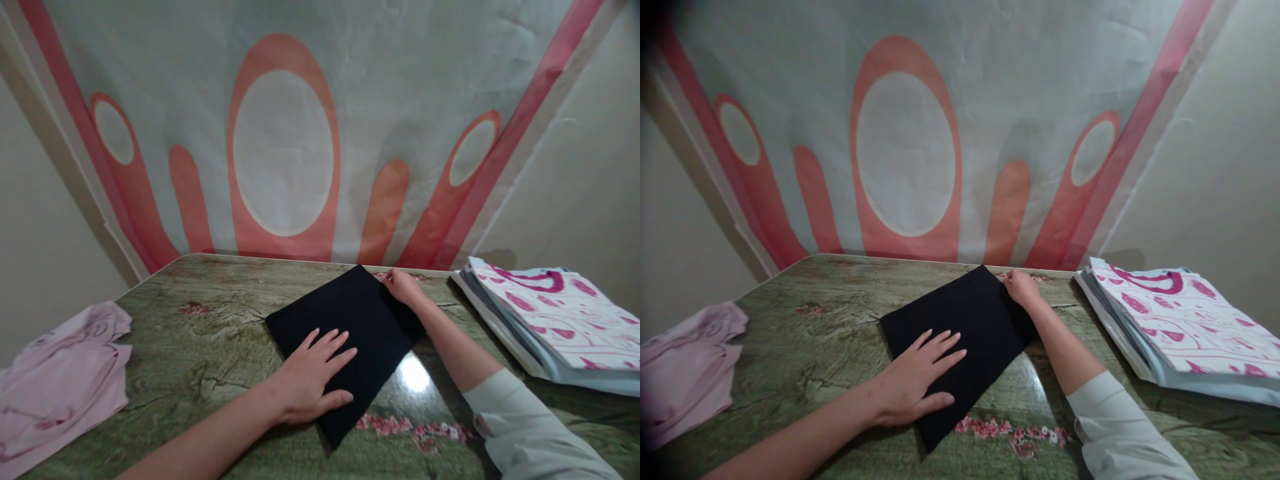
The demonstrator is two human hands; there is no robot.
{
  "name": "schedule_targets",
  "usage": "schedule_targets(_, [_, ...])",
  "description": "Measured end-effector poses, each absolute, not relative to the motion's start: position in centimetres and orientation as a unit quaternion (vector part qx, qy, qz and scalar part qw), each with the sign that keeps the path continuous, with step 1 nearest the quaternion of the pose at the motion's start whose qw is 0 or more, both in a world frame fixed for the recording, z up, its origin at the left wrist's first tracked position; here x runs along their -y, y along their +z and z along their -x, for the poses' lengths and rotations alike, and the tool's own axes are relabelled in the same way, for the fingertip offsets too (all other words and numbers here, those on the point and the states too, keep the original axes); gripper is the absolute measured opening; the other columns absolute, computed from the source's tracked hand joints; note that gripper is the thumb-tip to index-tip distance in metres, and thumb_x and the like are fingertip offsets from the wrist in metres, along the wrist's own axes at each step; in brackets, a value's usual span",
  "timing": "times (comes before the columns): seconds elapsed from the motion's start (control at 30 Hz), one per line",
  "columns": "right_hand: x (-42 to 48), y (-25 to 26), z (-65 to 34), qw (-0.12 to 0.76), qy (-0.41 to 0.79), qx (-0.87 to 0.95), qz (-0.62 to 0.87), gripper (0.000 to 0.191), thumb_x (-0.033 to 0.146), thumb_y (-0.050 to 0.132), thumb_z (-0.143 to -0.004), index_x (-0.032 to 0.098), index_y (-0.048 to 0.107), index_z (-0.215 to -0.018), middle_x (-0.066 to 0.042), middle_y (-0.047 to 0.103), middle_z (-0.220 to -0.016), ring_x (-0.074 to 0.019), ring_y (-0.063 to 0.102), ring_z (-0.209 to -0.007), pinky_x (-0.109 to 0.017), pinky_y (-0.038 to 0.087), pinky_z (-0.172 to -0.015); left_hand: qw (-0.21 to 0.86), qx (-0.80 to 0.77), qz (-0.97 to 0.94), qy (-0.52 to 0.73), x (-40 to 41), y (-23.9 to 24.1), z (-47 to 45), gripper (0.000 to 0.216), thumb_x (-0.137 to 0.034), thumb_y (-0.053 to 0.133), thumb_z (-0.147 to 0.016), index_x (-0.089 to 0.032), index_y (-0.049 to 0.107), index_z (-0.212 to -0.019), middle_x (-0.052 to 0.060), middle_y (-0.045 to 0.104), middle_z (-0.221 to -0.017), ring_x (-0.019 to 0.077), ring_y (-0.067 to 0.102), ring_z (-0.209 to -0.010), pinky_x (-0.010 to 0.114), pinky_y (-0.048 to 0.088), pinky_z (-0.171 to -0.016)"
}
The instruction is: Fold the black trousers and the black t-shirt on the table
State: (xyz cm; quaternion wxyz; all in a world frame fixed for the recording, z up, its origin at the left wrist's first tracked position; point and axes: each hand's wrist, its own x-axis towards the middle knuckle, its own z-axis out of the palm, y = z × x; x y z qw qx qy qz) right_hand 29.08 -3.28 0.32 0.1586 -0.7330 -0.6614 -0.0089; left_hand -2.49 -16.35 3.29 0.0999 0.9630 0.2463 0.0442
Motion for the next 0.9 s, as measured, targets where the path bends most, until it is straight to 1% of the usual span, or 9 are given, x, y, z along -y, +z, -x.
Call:
schedule_targets(0.07, [4.5, 0.7, -28.4, 0.163, -0.017, 0.692, 0.703, 0.028, 0.029, 0.042, -0.087, 0.014, 0.055, -0.107, -0.016, 0.061, -0.108, -0.0264, 0.055, -0.103, -0.034, 0.039, -0.084, 0.100, -0.249, -0.962, 0.043, 16.4, 3.0, 2.5, 0.064, -0.059, 0.033, -0.085, -0.028, 0.021, -0.140, 0.007, 0.017, -0.147, 0.0269, 0.015, -0.134, 0.048, 0.012, -0.107])
schedule_targets(0.13, [6.1, 0.6, -27.3, 0.162, -0.015, 0.731, 0.662, 0.034, 0.029, 0.042, -0.087, 0.017, 0.051, -0.118, -0.012, 0.056, -0.121, -0.0236, 0.048, -0.113, -0.033, 0.034, -0.094, 0.100, -0.251, -0.962, 0.041, 16.3, 2.9, 2.5, 0.064, -0.059, 0.033, -0.085, -0.028, 0.021, -0.140, 0.007, 0.017, -0.147, 0.0269, 0.015, -0.134, 0.049, 0.011, -0.107])
schedule_targets(0.23, [8.7, -0.3, -26.0, 0.143, 0.005, 0.792, 0.593, 0.047, 0.040, 0.040, -0.087, 0.020, 0.042, -0.130, -0.006, 0.041, -0.137, -0.0205, 0.037, -0.124, -0.032, 0.028, -0.102, 0.100, -0.252, -0.962, 0.039, 16.3, 3.0, 2.5, 0.064, -0.058, 0.034, -0.085, -0.028, 0.022, -0.140, 0.007, 0.017, -0.147, 0.0271, 0.014, -0.134, 0.050, 0.011, -0.107])
schedule_targets(0.33, [10.4, -1.3, -26.3, 0.103, 0.018, 0.822, 0.560, 0.062, 0.054, 0.028, -0.088, 0.017, 0.033, -0.137, -0.007, 0.030, -0.143, -0.0224, 0.027, -0.130, -0.039, 0.021, -0.107, 0.096, -0.254, -0.962, 0.037, 16.3, 3.1, 2.4, 0.064, -0.058, 0.035, -0.085, -0.028, 0.021, -0.139, 0.006, 0.016, -0.147, 0.0271, 0.014, -0.134, 0.050, 0.011, -0.107])
schedule_targets(0.47, [10.4, -1.8, -29.1, 0.069, 0.009, 0.788, 0.611, 0.070, 0.062, 0.020, -0.086, 0.016, 0.028, -0.139, -0.009, 0.027, -0.144, -0.0241, 0.023, -0.132, -0.043, 0.014, -0.108, 0.095, -0.258, -0.961, 0.034, 16.5, 3.3, 2.3, 0.063, -0.058, 0.034, -0.085, -0.028, 0.021, -0.139, 0.006, 0.016, -0.147, 0.0267, 0.014, -0.134, 0.050, 0.011, -0.107])
schedule_targets(0.6, [9.8, -1.9, -32.2, 0.128, 0.029, 0.744, 0.656, 0.066, 0.059, 0.026, -0.086, 0.015, 0.038, -0.134, -0.011, 0.035, -0.140, -0.0268, 0.029, -0.129, -0.046, 0.020, -0.106, 0.093, -0.258, -0.961, 0.031, 16.4, 3.3, 2.4, 0.064, -0.057, 0.036, -0.085, -0.029, 0.020, -0.140, 0.006, 0.016, -0.147, 0.0266, 0.014, -0.134, 0.050, 0.011, -0.107])
schedule_targets(0.7, [9.9, -1.8, -34.2, 0.168, 0.029, 0.729, 0.663, 0.054, 0.049, 0.032, -0.087, 0.013, 0.051, -0.123, -0.014, 0.047, -0.131, -0.0271, 0.041, -0.122, -0.041, 0.029, -0.101, 0.095, -0.257, -0.961, 0.029, 16.5, 3.6, 2.4, 0.063, -0.057, 0.035, -0.085, -0.028, 0.019, -0.140, 0.006, 0.015, -0.147, 0.0264, 0.013, -0.134, 0.051, 0.011, -0.107])
schedule_targets(0.8, [10.4, -1.4, -35.8, 0.197, 0.026, 0.711, 0.674, 0.041, 0.039, 0.035, -0.087, 0.014, 0.060, -0.108, -0.013, 0.061, -0.112, -0.0247, 0.055, -0.103, -0.037, 0.040, -0.090, 0.103, -0.244, -0.964, 0.032, 17.1, 4.1, 2.2, 0.063, -0.056, 0.035, -0.086, -0.027, 0.020, -0.140, 0.007, 0.014, -0.147, 0.0262, 0.013, -0.134, 0.050, 0.009, -0.107])
schedule_targets(0.9, [11.0, -1.0, -36.7, 0.227, 0.030, 0.684, 0.693, 0.035, 0.037, 0.039, -0.086, 0.014, 0.064, -0.096, -0.011, 0.067, -0.091, -0.0229, 0.061, -0.082, -0.034, 0.045, -0.075, 0.118, -0.218, -0.968, 0.033, 18.0, 4.3, 1.8, 0.065, -0.058, 0.034, -0.085, -0.026, 0.020, -0.140, 0.007, 0.015, -0.147, 0.0265, 0.015, -0.134, 0.050, 0.008, -0.108])
